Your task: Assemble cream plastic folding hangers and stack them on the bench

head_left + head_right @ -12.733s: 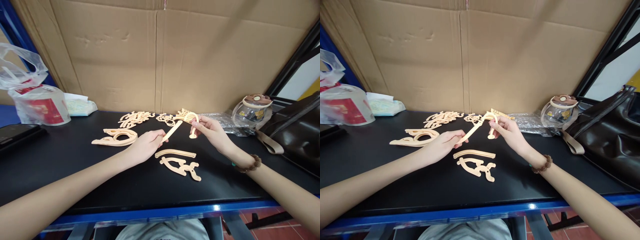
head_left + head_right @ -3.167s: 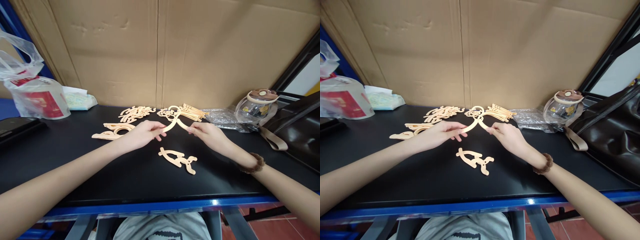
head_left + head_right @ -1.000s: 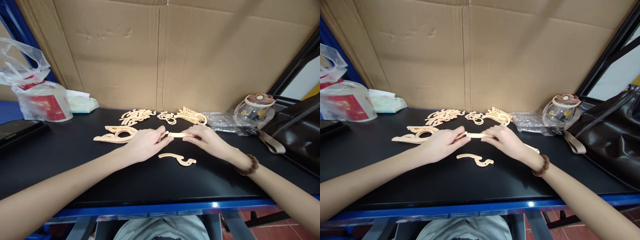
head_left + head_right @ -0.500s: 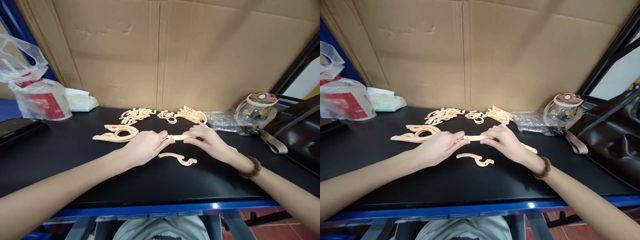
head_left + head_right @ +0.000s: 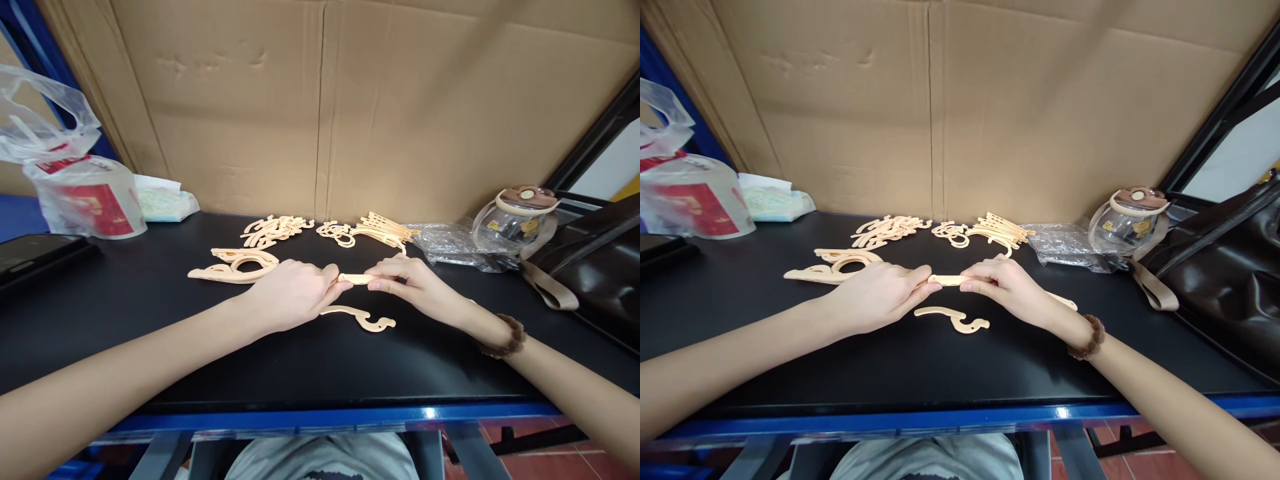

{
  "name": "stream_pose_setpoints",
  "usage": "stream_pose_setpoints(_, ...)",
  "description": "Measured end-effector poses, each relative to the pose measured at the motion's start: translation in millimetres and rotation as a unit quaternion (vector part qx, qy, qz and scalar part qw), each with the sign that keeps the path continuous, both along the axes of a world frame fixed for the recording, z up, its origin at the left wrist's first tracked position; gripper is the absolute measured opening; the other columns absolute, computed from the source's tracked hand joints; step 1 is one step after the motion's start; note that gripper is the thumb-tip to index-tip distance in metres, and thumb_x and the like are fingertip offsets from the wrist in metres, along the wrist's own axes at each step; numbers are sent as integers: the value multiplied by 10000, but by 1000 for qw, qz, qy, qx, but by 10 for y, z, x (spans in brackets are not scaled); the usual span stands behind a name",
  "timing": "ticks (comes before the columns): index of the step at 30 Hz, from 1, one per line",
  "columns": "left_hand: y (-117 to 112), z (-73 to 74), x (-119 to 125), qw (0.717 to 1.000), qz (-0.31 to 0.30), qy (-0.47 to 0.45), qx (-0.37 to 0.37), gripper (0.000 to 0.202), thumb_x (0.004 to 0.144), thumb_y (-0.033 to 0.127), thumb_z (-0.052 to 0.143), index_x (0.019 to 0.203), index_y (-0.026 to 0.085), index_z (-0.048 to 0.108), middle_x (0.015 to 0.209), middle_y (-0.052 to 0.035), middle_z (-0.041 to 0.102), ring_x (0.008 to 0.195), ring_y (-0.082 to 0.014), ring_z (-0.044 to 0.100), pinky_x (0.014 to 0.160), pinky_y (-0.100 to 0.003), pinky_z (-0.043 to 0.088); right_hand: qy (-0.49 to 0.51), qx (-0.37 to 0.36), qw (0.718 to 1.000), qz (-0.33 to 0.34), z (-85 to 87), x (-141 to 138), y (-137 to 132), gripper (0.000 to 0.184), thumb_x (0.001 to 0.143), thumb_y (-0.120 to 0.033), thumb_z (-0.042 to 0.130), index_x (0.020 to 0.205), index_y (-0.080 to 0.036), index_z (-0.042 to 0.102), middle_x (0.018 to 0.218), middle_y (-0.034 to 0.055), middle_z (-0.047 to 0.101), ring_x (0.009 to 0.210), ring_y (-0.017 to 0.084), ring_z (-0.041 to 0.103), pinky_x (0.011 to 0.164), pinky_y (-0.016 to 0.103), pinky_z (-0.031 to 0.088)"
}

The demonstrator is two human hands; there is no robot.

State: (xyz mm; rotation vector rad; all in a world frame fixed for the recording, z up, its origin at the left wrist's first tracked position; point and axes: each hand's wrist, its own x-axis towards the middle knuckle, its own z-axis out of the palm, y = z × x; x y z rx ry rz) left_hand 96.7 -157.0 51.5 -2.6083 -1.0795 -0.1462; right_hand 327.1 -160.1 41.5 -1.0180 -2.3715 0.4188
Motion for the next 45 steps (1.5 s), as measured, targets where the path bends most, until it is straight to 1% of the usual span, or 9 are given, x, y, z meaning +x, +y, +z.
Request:
stream_pose_setpoints(7, 2, -26, -6, 999, -6, -1, 37, 405, 984, 401, 276, 803, 166, 552, 560, -19, 594, 492, -197, 585, 434, -264, 192, -6, -54, 998, 7, -2, 0, 25, 359, 923, -469, 481, 988, -192, 699, 832, 5, 692, 692, 131, 545, 649, 245, 388)
stream_pose_setpoints(13, 38, 27, -23, 996, 3, -88, -2, 145, 911, 299, 455, 875, 176, 523, 651, 13, 606, 577, -155, 572, 486, -252, 280, -45, 6, 998, -43, -26, 19, 65, 345, 920, -468, 492, 934, -193, 701, 752, 1, 672, 671, 132, 552, 655, 257, 367)
stream_pose_setpoints(18, 146, 33, -74, 986, -73, -150, -22, 144, 933, 268, 458, 865, 189, 557, 882, -22, 635, 917, -199, 562, 780, -331, 434, -83, 55, 994, -41, -3, 135, 178, 344, 882, -506, 538, 937, -207, 699, 758, 8, 691, 729, 161, 584, 747, 298, 372)
stream_pose_setpoints(23, 266, -17, -125, 980, -70, -184, -10, 130, 917, 240, 509, 961, 233, 630, 1300, -35, 522, 1341, -295, 284, 1103, -607, 110, -116, 99, 986, -70, 51, 371, 339, 384, 772, -568, 640, 940, -229, 706, 831, 31, 703, 846, 217, 590, 828, 360, 357)
stream_pose_setpoints(28, 269, -60, -128, 975, -54, -210, -38, 269, 946, 177, 403, 958, 242, 664, 1476, -38, 313, 1425, -325, 84, 1121, -594, 97, -121, 138, 980, -81, 64, 406, 347, 362, 756, -588, 640, 868, -247, 697, 678, 4, 619, 829, 219, 551, 869, 388, 345)
stream_pose_setpoints(31, 226, -62, -109, 962, -92, -233, -109, 301, 954, 157, 330, 958, 218, 625, 1474, -46, 309, 1390, -253, 250, 1099, -439, 294, -121, 163, 977, -71, 53, 351, 314, 344, 762, -575, 641, 817, -239, 685, 701, 8, 606, 806, 204, 537, 865, 372, 361)
stream_pose_setpoints(35, 134, -58, -59, 949, -95, -245, -175, 279, 956, 184, 305, 995, 218, 579, 1279, -38, 519, 1129, -180, 541, 950, -335, 445, -110, 168, 976, -79, 28, 268, 263, 375, 740, -567, 670, 862, -213, 649, 806, 29, 623, 857, 213, 536, 826, 353, 401)
stream_pose_setpoints(40, 70, -74, -8, 962, -89, -205, -158, 362, 916, 286, 509, 1268, 219, 460, 1174, -56, 593, 987, -205, 601, 828, -335, 495, -82, 144, 982, -88, -8, 174, 205, 412, 716, -552, 703, 911, -208, 589, 915, 38, 627, 882, 216, 555, 781, 345, 441)
stream_pose_setpoints(45, 185, -81, -86, 968, -164, -138, -132, 304, 946, 104, 361, 1166, 194, 550, 1149, -56, 600, 1029, -186, 566, 869, -318, 469, -66, 168, 978, -102, -16, 212, 223, 406, 759, -461, 702, 1044, -224, 536, 1098, 60, 604, 1010, 231, 569, 841, 366, 472)
